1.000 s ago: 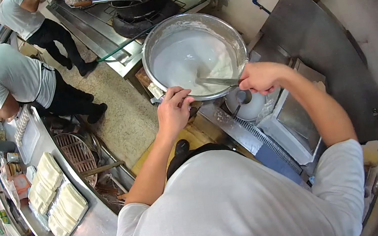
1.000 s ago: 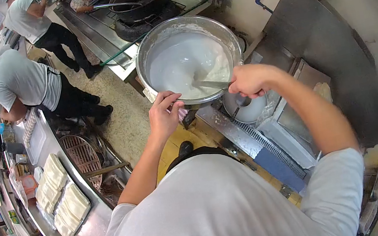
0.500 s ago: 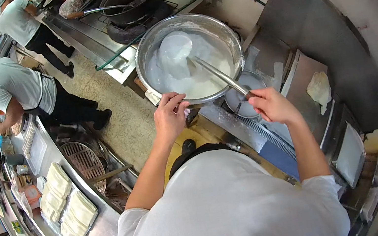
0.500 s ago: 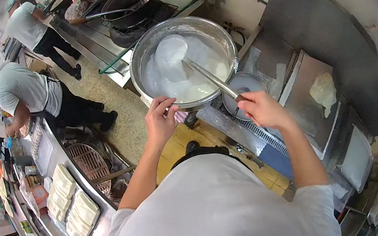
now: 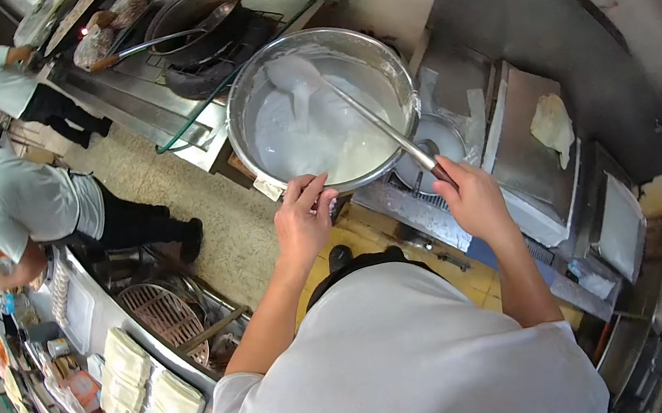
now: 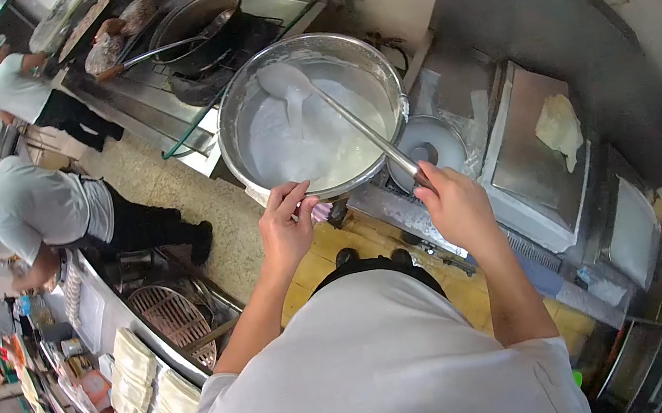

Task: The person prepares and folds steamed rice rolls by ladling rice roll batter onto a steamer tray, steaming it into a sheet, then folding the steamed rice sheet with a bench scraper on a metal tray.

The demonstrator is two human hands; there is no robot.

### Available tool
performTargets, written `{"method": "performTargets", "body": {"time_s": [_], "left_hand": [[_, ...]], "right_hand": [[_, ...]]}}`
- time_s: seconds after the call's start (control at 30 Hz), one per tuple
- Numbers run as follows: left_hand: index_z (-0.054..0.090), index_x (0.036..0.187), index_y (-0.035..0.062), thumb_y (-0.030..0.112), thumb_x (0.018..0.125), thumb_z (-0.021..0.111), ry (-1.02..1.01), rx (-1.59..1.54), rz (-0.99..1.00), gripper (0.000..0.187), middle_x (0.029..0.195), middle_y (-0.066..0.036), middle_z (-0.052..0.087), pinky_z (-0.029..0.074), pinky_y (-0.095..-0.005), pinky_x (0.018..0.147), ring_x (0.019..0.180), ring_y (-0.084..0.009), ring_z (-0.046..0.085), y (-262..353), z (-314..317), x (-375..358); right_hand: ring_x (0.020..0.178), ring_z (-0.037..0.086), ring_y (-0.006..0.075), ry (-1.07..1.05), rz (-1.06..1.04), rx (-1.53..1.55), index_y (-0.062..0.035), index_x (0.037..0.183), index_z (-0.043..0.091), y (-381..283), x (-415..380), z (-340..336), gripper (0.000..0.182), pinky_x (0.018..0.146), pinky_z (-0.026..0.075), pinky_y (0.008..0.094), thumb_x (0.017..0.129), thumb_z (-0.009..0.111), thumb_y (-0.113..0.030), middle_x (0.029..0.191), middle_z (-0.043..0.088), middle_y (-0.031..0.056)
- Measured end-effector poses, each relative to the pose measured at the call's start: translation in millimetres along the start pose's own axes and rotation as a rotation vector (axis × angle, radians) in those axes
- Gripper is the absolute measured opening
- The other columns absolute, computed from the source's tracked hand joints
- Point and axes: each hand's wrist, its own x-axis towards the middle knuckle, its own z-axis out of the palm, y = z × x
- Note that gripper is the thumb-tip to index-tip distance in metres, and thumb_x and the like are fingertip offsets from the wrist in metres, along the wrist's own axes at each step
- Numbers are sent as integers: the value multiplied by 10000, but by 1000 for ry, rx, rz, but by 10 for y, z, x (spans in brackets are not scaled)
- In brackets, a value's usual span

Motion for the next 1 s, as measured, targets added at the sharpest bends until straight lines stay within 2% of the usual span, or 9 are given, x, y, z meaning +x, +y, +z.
{"method": "performTargets", "body": {"time_s": [0.17,0.3,0.47,0.57,0.7,0.77,0.83,0.9,1.0], "left_hand": [[743,1097,67,193,884,770,-27,-48,40,249,1038,-81,678,562,-345,616,719,-237,687,-63,-4,25],[742,1107,70,170,881,772,-3,-78,88,248,1036,-87,675,564,-347,617,715,-238,685,-95,13,17],[739,1119,50,114,882,767,35,-135,71,246,1052,-104,673,574,-330,650,758,-235,691,-102,49,6],[734,1131,28,49,892,742,39,-88,59,240,1085,-116,673,580,-318,673,823,-220,689,-50,66,-19],[726,1167,16,22,940,693,92,27,125,230,1114,-118,675,528,-256,662,835,-155,649,105,72,-92],[721,1150,-8,-14,941,667,100,-5,216,216,1139,-146,678,525,-260,651,837,-158,656,314,97,-188],[727,1116,6,-43,879,708,27,-101,316,243,1094,-157,698,545,-272,610,784,-199,684,597,185,-292],[718,1097,-18,-59,869,703,0,-90,434,232,1031,-152,708,538,-262,607,743,-186,672,933,449,-321],[726,1065,-2,-35,878,707,-302,-210,281,191,1005,-148,718,547,-273,612,746,-187,683,1257,999,-449]], "right_hand": [[859,677,424,-124,6,-264,-39,1169,642,-375,331,-33,298,740,531,509,922,670,-204,963,691,201],[875,677,442,-243,-4,-210,-9,1044,678,-500,551,-52,201,787,526,539,930,627,-167,890,701,241],[980,687,420,-192,38,-34,-8,1227,672,-410,665,-35,364,893,540,466,892,622,-141,1023,703,273],[909,709,393,-93,74,193,-8,1265,649,-289,546,-50,418,842,552,436,881,677,-172,1008,713,269],[814,716,299,12,5,304,-14,1329,612,196,244,-149,483,771,553,383,882,705,-170,1023,730,216],[947,716,354,-20,125,400,14,1313,606,613,25,-285,496,848,549,408,884,706,-213,1143,708,224],[910,726,292,-48,326,464,14,1321,602,971,-239,-564,500,830,553,378,890,713,-214,1155,713,202],[887,732,261,153,438,470,10,1317,613,1632,-551,-679,489,818,558,370,894,709,-217,1112,728,196],[889,739,282,324,561,312,16,1249,661,2664,-1099,-950,435,826,561,367,878,710,-207,1043,742,210]]}}
